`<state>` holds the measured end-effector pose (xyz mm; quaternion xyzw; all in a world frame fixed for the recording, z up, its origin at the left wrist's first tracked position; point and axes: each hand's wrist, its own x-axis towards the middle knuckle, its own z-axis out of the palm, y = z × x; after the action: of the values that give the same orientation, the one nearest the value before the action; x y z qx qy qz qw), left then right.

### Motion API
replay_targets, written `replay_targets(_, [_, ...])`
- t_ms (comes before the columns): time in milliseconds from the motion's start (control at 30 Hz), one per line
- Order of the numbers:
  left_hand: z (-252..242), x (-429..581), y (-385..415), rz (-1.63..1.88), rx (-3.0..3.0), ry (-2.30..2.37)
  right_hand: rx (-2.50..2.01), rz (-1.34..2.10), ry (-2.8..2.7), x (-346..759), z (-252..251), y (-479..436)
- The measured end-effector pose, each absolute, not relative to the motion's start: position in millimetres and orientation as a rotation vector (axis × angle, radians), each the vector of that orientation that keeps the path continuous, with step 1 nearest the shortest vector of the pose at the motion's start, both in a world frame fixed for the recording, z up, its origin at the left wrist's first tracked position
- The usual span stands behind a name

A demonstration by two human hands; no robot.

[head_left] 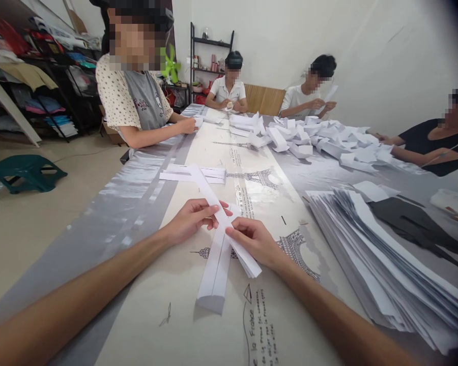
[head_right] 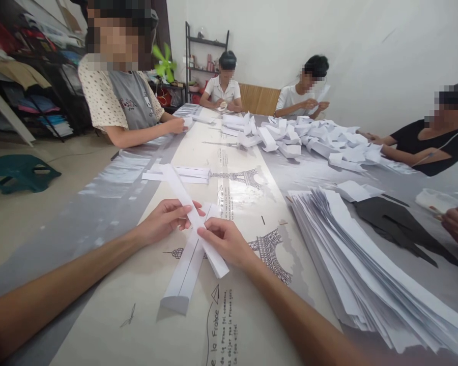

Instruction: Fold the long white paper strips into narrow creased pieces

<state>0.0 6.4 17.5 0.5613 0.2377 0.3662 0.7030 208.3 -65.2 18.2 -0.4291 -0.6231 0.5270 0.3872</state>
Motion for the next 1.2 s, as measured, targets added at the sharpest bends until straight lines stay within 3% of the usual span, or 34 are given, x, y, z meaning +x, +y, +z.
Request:
replay_targets(567, [16.5, 1.7, 3.3, 0.794, 1.423, 0.712, -1.174, 1.075, -1.698, 206.3, 15.1, -64.6])
replay_targets(1200, [19.1, 2.4, 1.6, 0.766, 1.429, 0.733, -1.206, 1.025, -1.764, 209.6, 10.5, -61.2])
